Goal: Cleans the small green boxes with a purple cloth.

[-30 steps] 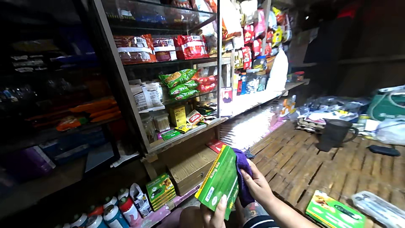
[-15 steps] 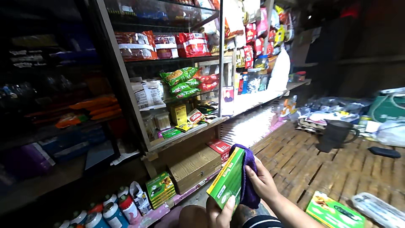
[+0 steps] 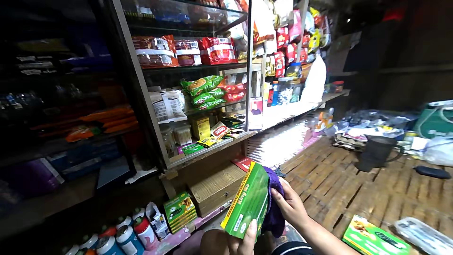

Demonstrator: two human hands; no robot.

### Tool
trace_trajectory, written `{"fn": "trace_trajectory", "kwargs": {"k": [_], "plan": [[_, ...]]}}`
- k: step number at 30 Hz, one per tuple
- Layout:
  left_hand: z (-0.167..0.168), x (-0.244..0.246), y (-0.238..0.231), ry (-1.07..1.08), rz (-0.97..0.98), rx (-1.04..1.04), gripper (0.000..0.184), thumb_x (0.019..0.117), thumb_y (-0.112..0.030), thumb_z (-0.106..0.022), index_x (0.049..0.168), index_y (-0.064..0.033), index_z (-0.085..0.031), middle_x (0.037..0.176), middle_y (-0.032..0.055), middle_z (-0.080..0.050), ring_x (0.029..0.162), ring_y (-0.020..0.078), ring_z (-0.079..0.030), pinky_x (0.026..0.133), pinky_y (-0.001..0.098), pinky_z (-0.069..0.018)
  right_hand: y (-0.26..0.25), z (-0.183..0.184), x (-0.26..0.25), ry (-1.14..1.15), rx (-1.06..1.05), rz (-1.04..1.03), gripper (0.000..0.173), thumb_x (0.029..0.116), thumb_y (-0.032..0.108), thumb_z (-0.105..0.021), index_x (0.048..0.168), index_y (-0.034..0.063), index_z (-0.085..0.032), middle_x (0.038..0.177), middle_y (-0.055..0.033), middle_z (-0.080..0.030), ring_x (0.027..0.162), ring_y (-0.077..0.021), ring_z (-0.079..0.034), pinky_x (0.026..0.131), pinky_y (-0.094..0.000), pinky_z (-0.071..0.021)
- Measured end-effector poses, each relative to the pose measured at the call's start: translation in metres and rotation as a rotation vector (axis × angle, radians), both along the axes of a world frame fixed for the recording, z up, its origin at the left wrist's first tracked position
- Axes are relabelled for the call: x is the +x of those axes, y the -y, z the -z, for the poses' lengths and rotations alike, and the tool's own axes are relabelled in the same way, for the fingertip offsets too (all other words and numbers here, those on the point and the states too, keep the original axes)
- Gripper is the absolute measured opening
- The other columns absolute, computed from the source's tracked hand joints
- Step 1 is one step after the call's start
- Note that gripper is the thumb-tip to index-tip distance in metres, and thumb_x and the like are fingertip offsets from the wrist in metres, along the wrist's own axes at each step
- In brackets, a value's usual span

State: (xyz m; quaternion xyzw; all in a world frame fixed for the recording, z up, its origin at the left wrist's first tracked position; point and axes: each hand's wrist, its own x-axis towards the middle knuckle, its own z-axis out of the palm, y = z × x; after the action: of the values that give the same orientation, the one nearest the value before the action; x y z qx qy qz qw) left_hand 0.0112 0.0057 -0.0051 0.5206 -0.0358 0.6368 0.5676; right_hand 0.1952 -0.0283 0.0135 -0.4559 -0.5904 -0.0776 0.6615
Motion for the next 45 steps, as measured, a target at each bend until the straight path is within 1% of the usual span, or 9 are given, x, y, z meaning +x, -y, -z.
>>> {"fn": "trace_trajectory", "kwargs": {"k": [15, 21, 24, 27, 31, 33, 40, 42, 45], "plan": [[-0.001, 0.003, 0.001, -0.086, 0.029, -0.085, 0.023, 0.0892, -0.013, -0.072, 0.112, -0.0122, -0.07, 0.101, -0.0005, -0.076, 0.094, 0.0079, -0.073, 0.087, 0.029, -0.0605, 0.0, 0.006, -0.007, -0.075, -0.049, 0.019, 0.048, 0.106, 0.035, -0.05, 0.133, -0.004, -0.057, 0.127, -0.0082, -0.066, 0.119, -0.0032, -0.061, 0.106, -0.0246, -0.0493], [-0.005, 0.0, -0.003, -0.003, -0.028, -0.034, 0.029, 0.0908, -0.013, -0.071, 0.119, -0.0163, -0.069, 0.107, -0.001, -0.076, 0.1, 0.0082, -0.072, 0.09, 0.0293, -0.0598, 0.002, 0.011, -0.032, -0.637, -0.23, -0.301, 0.062, 0.1037, 0.028, -0.056, 0.153, 0.0017, -0.031, 0.138, -0.0064, -0.06, 0.12, -0.0085, -0.063, 0.102, -0.027, -0.0541], [-0.001, 0.001, -0.003, -0.029, -0.067, 0.059, 0.028, 0.0938, -0.016, -0.069, 0.121, -0.0176, -0.069, 0.111, -0.0039, -0.075, 0.103, 0.0058, -0.07, 0.093, 0.0278, -0.0583, 0.002, 0.011, -0.038, -0.857, -0.295, -0.468, 0.079, 0.1016, 0.042, -0.058, 0.162, 0.0119, -0.015, 0.143, -0.0075, -0.059, 0.123, -0.0137, -0.063, 0.103, -0.0336, -0.055], [-0.003, 0.002, 0.001, -0.151, -0.108, 0.12, 0.029, 0.094, -0.021, -0.071, 0.122, -0.014, -0.068, 0.113, -0.0065, -0.074, 0.106, 0.0021, -0.068, 0.096, 0.0254, -0.0566, 0.003, 0.006, -0.042, -1.018, -0.261, -0.578, 0.071, 0.1029, 0.041, -0.054, 0.16, 0.0155, -0.021, 0.132, -0.0087, -0.066, 0.117, -0.0164, -0.067, 0.098, -0.0358, -0.0575], [-0.021, -0.015, 0.01, -0.519, 0.132, 0.017, 0.074, 0.0825, -0.049, -0.077, 0.116, 0.0143, -0.059, 0.105, 0.0058, -0.072, 0.102, 0.0, -0.066, 0.096, 0.0207, -0.0526, 0.001, -0.004, -0.036, -1.146, -0.199, -0.491, 0.048, 0.1097, 0.031, -0.036, 0.155, 0.015, -0.032, 0.121, -0.0088, -0.07, 0.106, -0.0153, -0.071, 0.089, -0.0345, -0.0608], [-0.029, -0.025, 0.011, -0.66, 0.262, 0.088, 0.097, 0.0773, -0.068, -0.073, 0.121, 0.0161, -0.056, 0.11, 0.0052, -0.07, 0.105, -0.0041, -0.062, 0.096, 0.0174, -0.0485, 0.0, -0.008, -0.027, -1.127, -0.166, -0.427, 0.044, 0.1111, 0.027, -0.031, 0.153, 0.0151, -0.035, 0.118, -0.0075, -0.071, 0.102, -0.0137, -0.072, 0.086, -0.0329, -0.0616], [-0.046, -0.028, 0.006, -0.67, 0.577, 0.188, 0.127, 0.0756, -0.085, -0.057, 0.135, 0.0245, -0.034, 0.129, 0.0144, -0.063, 0.118, 0.0004, -0.059, 0.103, 0.0217, -0.0476, 0.017, -0.028, 0.011, -0.821, -0.267, -0.219, 0.042, 0.1087, 0.021, -0.043, 0.148, 0.0073, -0.042, 0.114, -0.0035, -0.072, 0.099, -0.0078, -0.071, 0.088, -0.0272, -0.0605], [-0.041, -0.02, 0.006, -0.653, 0.637, 0.074, 0.107, 0.0776, -0.075, -0.067, 0.13, 0.0152, -0.043, 0.116, 0.0033, -0.067, 0.106, -0.0013, -0.063, 0.094, 0.0222, -0.0519, 0.021, -0.033, 0.017, -0.725, -0.26, -0.169, 0.039, 0.1076, 0.018, -0.046, 0.144, 0.0055, -0.045, 0.114, -0.0009, -0.072, 0.098, -0.0056, -0.071, 0.089, -0.0251, -0.0599], [-0.03, -0.009, 0.007, -0.574, 0.585, -0.082, 0.043, 0.0897, -0.018, -0.07, 0.122, 0.0063, -0.054, 0.106, -0.0005, -0.072, 0.1, 0.0033, -0.068, 0.094, 0.0259, -0.0555, 0.023, -0.031, 0.025, -0.505, -0.21, -0.194, 0.042, 0.1045, 0.015, -0.05, 0.144, 0.0, -0.047, 0.126, -0.0026, -0.068, 0.108, -0.0061, -0.068, 0.095, -0.0249, -0.0572]]}}
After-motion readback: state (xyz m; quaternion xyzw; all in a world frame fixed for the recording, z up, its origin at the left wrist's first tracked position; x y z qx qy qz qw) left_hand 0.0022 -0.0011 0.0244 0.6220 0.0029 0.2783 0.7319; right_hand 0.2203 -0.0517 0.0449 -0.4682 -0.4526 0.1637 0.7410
